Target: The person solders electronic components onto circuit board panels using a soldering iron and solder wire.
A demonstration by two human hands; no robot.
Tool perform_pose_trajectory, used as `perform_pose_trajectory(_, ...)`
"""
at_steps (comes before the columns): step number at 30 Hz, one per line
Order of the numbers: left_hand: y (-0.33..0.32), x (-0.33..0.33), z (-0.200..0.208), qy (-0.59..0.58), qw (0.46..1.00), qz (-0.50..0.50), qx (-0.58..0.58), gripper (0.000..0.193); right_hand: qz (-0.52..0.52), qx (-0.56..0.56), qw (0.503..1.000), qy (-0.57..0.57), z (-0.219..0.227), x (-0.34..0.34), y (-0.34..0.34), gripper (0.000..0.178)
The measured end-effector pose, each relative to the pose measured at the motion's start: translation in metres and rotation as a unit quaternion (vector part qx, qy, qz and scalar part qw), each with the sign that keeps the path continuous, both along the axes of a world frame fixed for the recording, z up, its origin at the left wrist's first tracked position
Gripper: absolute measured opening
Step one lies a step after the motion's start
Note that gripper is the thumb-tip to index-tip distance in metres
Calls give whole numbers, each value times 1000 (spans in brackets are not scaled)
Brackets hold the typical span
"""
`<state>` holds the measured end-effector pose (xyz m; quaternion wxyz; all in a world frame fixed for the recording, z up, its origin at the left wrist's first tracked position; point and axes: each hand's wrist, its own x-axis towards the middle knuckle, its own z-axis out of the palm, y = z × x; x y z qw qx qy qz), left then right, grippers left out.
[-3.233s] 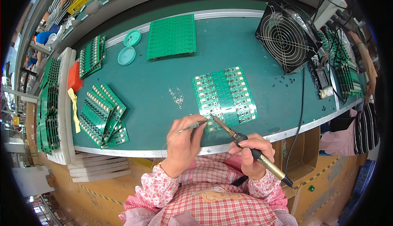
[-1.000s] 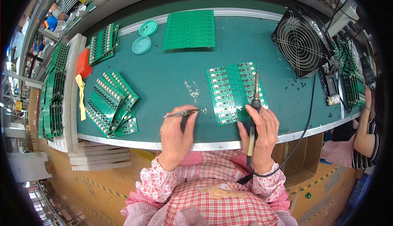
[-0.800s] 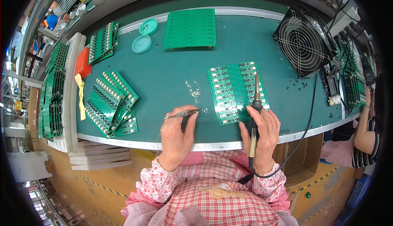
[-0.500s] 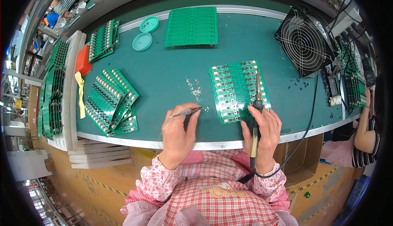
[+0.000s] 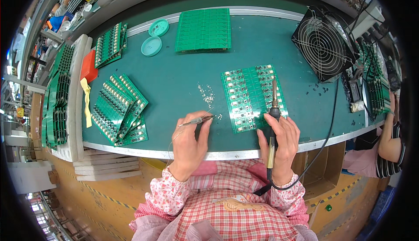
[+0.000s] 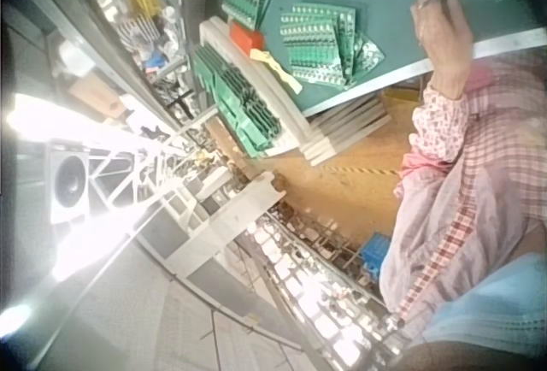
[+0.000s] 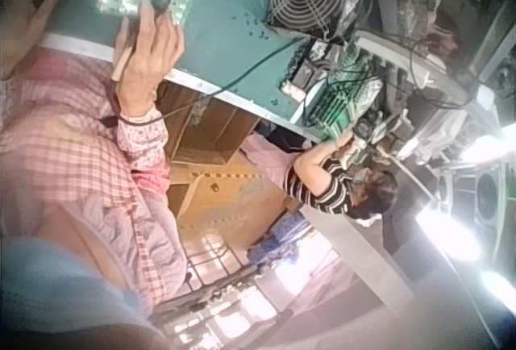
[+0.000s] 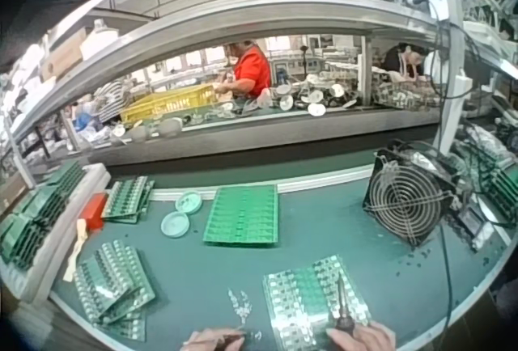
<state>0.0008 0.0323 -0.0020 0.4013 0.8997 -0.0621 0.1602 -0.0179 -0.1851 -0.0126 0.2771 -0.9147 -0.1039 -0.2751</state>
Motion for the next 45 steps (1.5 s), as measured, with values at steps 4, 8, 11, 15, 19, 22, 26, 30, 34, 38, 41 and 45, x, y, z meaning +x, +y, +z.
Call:
perform_pose_trajectory(4, 0, 1, 2, 5, 1000, -1, 10, 12, 2, 3, 1000, 0, 0, 0, 0, 48)
perform_pose_trajectory(8, 0, 1, 1, 4, 1000, -3, 16, 10, 3, 3, 1000, -3, 1, 1, 0, 48)
perform_pose_trajectory(11, 0, 0, 2, 4, 1000, -3, 18, 9, 2, 5, 1000, -4, 1, 0, 0, 49)
perform_pose_trajectory(15, -1, 1, 2, -11, 999, -13, 29, 9, 9, 12, 1000, -17, 2, -1, -3, 47)
perform_pose_trajectory(19, -9, -6, 3, -4, 1000, -25, -7, 11, 37, 130, 990, -40, -1, -7, -7, 39)
perform_pose_trajectory(22, -22, -10, 4, 7, 998, -50, -33, 12, 41, 190, 980, -38, -3, -12, -8, 33)
perform_pose_trajectory(26, -32, -9, -1, -13, 996, -82, -43, 19, 48, 221, 974, -22, -4, -13, -9, 31)
perform_pose_trajectory(30, -34, -8, -1, -19, 996, -85, -17, 16, 50, 216, 975, -17, -4, -13, -11, 31)
perform_pose_trajectory(34, -34, -9, -1, -14, 997, -80, -19, 14, 55, 209, 976, -20, -3, -11, -11, 31)
perform_pose_trajectory(38, -35, -7, -3, -33, 996, -84, -7, 22, 59, 207, 976, -23, -4, -10, -12, 30)
perform_pose_trajectory(41, -36, -7, 0, -27, 996, -88, 3, 14, 64, 208, 976, -24, -3, -11, -12, 29)
perform_pose_trajectory(45, -36, -7, 1, -27, 996, -85, -2, 15, 70, 242, 967, -29, -4, -13, -11, 23)
